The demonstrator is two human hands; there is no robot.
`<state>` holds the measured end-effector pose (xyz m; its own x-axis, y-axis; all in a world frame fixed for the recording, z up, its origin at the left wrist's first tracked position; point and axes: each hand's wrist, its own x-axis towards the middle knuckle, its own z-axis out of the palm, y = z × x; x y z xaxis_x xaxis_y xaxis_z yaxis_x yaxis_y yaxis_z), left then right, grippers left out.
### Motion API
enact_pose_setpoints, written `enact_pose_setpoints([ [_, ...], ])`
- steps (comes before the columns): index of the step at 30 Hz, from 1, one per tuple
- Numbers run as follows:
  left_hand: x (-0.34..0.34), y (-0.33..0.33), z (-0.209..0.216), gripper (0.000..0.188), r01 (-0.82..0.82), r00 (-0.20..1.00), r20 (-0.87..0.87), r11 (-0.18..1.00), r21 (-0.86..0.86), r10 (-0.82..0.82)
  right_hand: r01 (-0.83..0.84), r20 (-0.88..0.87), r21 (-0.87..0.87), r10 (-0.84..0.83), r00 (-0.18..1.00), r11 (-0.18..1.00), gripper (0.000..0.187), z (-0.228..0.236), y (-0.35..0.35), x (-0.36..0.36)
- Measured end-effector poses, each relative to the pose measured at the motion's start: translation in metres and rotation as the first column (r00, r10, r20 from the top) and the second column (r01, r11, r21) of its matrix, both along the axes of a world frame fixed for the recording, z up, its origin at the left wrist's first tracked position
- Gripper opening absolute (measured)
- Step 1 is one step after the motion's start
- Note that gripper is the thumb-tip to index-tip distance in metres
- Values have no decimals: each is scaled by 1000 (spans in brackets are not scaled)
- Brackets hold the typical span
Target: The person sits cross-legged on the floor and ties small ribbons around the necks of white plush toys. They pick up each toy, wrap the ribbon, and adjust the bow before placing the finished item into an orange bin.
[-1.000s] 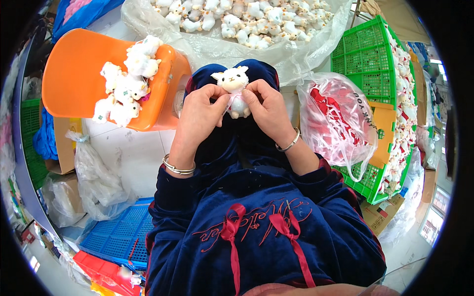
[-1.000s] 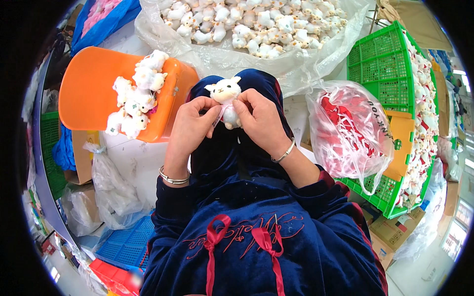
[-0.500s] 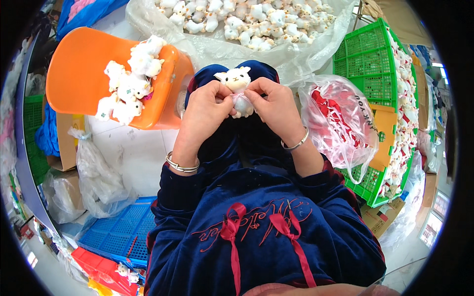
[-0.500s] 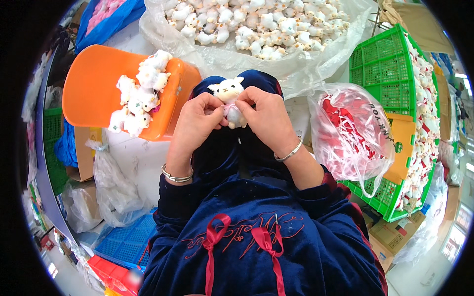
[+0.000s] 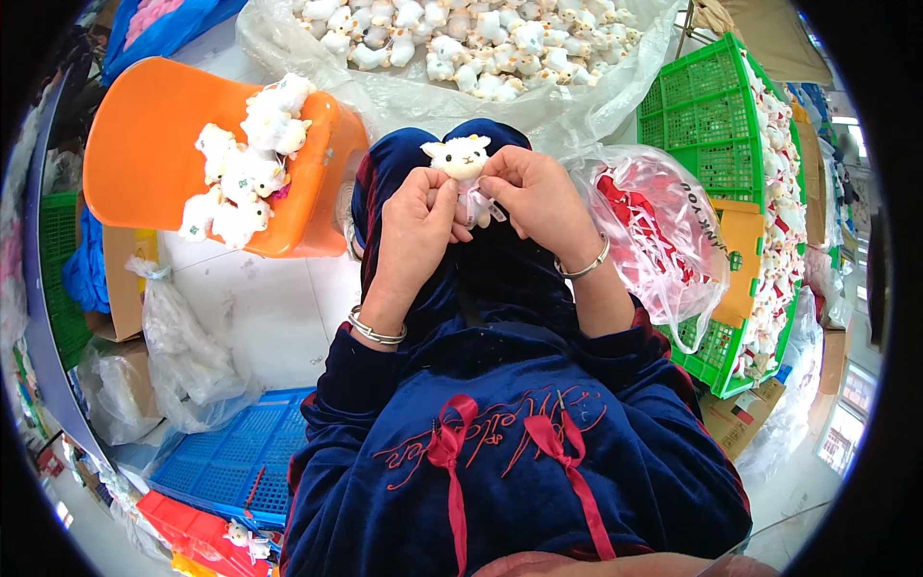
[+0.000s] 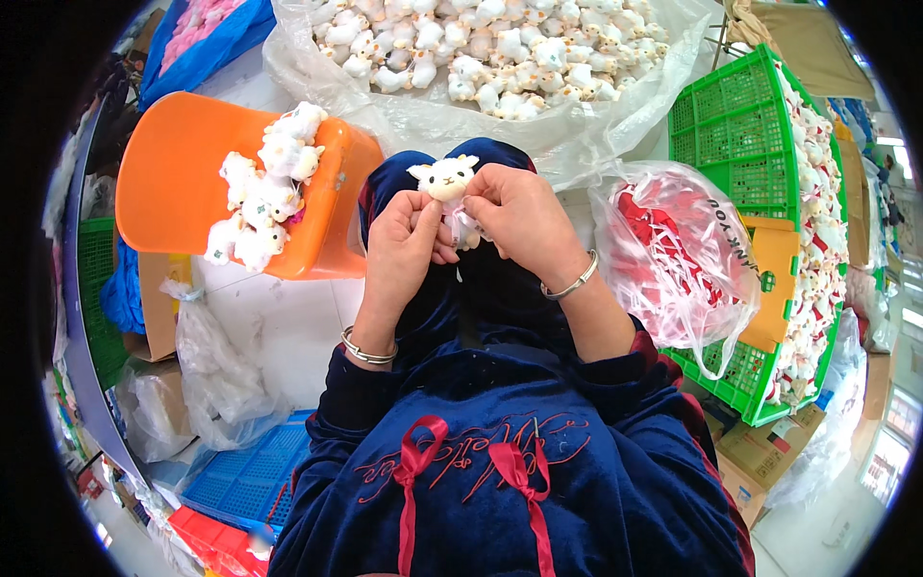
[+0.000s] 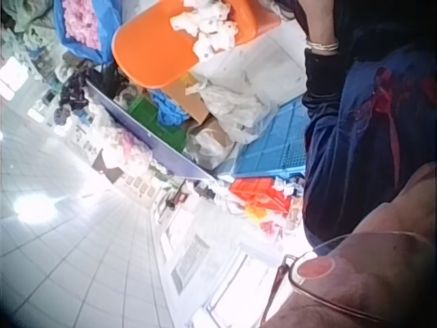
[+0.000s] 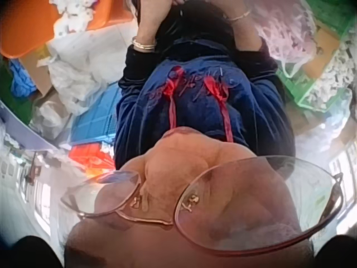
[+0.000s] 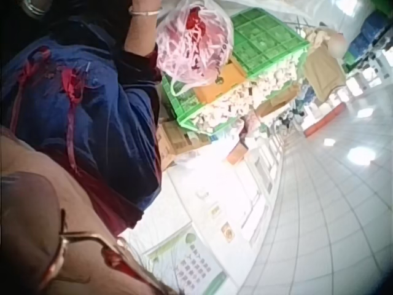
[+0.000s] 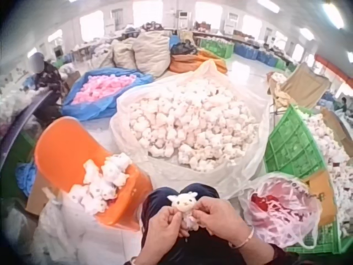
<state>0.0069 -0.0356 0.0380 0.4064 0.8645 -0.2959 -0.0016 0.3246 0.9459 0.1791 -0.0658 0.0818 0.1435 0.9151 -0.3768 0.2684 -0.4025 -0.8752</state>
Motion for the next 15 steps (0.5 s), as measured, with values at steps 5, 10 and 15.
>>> enact_pose_setpoints([
  [5, 4, -2, 1, 17, 1, 1000, -21, 999, 37, -1, -29, 6, -37, 29, 1000, 999, 12, 11, 0, 2],
  [10, 7, -5, -5, 16, -16, 1000, 25, 999, 48, 14, 60, -76, -96, -68, 995, 994, 15, 1, -5, -1],
  [15, 5, -3, -11, 16, -16, 996, 82, 999, -35, 19, 123, -167, -52, -130, 977, 991, 21, -13, -9, -6],
])
